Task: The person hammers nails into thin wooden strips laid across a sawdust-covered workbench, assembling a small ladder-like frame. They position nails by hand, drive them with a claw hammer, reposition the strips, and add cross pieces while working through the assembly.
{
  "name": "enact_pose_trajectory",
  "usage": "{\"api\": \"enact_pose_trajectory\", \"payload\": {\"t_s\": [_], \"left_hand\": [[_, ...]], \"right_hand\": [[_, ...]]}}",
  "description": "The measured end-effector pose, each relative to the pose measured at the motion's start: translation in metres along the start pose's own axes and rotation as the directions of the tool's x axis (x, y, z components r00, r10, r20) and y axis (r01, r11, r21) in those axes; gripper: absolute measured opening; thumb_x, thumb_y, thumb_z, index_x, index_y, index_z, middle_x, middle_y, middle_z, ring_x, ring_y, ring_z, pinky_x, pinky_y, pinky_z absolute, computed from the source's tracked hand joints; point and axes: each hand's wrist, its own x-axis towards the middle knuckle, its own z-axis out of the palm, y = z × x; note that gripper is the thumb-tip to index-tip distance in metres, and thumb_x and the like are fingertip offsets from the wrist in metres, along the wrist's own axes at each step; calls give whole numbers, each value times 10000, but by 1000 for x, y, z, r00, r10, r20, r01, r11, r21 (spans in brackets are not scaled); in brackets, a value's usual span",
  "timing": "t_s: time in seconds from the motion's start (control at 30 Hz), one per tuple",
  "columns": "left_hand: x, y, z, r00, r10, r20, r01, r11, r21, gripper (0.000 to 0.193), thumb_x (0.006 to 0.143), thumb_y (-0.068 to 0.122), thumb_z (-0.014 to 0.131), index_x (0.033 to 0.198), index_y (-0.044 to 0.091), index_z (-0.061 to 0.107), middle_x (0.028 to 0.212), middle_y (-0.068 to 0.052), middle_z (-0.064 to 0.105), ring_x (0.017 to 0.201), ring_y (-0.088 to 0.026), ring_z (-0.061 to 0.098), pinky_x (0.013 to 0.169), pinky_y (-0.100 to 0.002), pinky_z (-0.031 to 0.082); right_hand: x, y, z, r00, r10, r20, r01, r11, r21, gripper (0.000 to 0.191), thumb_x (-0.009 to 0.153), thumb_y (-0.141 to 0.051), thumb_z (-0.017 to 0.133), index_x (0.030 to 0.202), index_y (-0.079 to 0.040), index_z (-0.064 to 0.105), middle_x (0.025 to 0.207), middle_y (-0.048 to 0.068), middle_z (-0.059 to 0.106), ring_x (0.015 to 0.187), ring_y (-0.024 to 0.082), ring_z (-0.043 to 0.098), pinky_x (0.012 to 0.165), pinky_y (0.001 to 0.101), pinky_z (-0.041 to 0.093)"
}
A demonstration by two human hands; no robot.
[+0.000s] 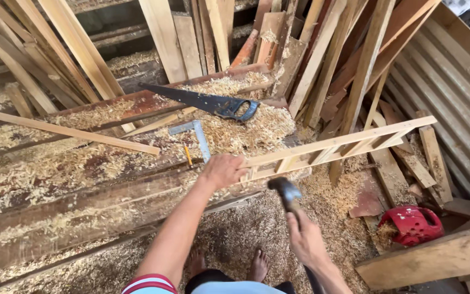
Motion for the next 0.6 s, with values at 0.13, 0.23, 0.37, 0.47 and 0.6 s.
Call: {"api": "enact_pose_trajectory", "payload": {"t_s": [0.13,0.23,0.37,0.47,0.6], "left_hand": [[2,-7,5,1000,21,-20,-21,999,-26,276,985,474,547,924,212,488,718,42,463,631,-129,460,558,-290,431],[-1,-14,9,999,37,-13,-37,999,25,255,991,463,488,947,213,461,692,43,446,594,-142,429,528,-328,395],[-7,-21,12,991,76,-106,-101,962,-253,307,955,516,403,885,223,464,642,58,453,531,-143,394,491,-335,380],[-3,-24,15,998,-65,-21,51,913,-405,475,1015,608,320,807,217,491,598,69,453,506,-144,378,512,-333,376],[5,-25,20,991,40,-125,-64,979,-195,445,913,638,428,916,226,597,622,46,384,526,-152,384,430,-327,417]], "right_hand": [[-2,-9,8,980,-139,143,157,981,-117,291,1012,-325,474,1191,-126,590,646,45,644,475,160,555,429,365,499],[4,-26,23,951,-234,203,285,916,-283,300,990,-354,535,1200,-150,600,789,66,666,562,178,607,490,358,543],[18,-46,54,876,-445,184,482,806,-344,315,915,-277,622,1192,-129,605,977,131,667,738,320,675,646,461,572],[27,-58,75,833,-529,161,549,759,-350,358,862,-186,634,1200,-82,583,1007,193,659,809,401,686,724,513,568],[28,-74,88,898,-407,166,439,819,-370,371,914,-150,585,1275,-75,541,995,220,655,788,398,694,730,509,574]]}}
